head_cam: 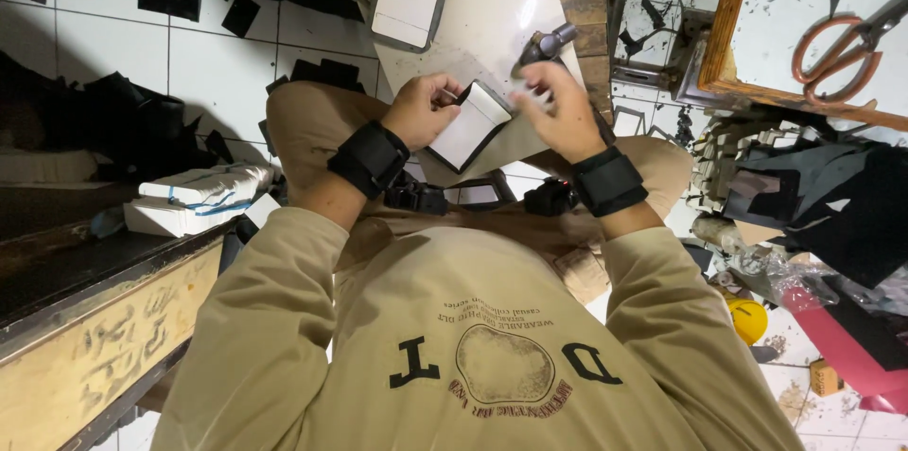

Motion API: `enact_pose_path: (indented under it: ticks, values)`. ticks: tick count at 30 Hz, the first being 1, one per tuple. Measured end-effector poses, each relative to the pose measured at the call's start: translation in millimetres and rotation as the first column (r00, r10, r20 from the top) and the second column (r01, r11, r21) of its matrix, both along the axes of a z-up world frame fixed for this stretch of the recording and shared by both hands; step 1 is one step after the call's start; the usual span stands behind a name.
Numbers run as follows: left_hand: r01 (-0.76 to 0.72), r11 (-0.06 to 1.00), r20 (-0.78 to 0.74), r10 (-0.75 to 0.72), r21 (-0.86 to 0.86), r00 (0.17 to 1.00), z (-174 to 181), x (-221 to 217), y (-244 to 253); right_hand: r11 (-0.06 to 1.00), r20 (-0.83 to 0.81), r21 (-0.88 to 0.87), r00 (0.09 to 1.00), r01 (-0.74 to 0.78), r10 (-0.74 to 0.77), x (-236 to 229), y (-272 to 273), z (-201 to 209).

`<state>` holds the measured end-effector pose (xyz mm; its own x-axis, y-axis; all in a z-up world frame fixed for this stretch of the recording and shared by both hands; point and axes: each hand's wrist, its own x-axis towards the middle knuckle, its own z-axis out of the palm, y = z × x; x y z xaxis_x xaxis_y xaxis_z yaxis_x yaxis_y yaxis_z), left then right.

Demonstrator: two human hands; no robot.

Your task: The person assembles and hammers leather pieces to create a cardholder.

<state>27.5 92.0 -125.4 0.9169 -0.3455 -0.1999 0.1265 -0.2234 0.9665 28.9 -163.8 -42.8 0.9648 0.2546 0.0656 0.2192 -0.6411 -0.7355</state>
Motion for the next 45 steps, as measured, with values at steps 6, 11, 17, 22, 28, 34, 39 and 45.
enact_pose_path:
  ticks: [6,11,17,22,28,34,39,45]
  values:
    - [0.025,0.998,-0.051,-0.028,-0.057,0.998,11.8,-5.1,-1.4,0.924,-0.292,0.381,0.946,-0.023,0.144,-1.9,10.4,-42.3]
    - [0.034,0.999,-0.017,-0.035,-0.041,0.999,11.4,-7.5,-1.5,0.952,-0.222,0.305,0.970,-0.031,0.103,1.7,3.9,-42.3]
    - [0.028,1.000,-0.001,-0.028,0.000,1.000,20.2,-11.3,-2.4,0.894,-0.223,0.107,0.887,0.434,-0.404,21.3,-29.7,-27.4]
    - [0.025,1.000,0.014,-0.025,-0.006,1.000,20.5,-12.7,-7.6,0.975,0.494,-0.014,0.849,0.223,-0.187,12.9,-30.7,-13.2]
    - [0.022,0.999,0.012,-0.023,0.039,1.000,24.7,-14.7,-11.6,0.951,-0.315,0.298,0.949,0.081,0.018,-2.3,6.3,-26.9]
    - [-0.013,0.994,0.055,0.007,0.110,0.998,7.3,-13.2,-14.8,0.916,-0.301,0.400,0.939,-0.034,0.166,2.2,16.1,-62.7]
    - [-0.042,0.867,0.377,-0.171,0.496,0.910,41.6,-15.7,-24.8,0.993,-0.085,0.113,0.996,-0.021,0.030,9.3,24.3,-66.6]
    - [-0.001,0.651,0.433,-0.504,0.759,0.747,28.1,-15.7,-31.7,1.000,0.016,-0.006,1.000,0.001,-0.001,7.1,34.0,-66.9]
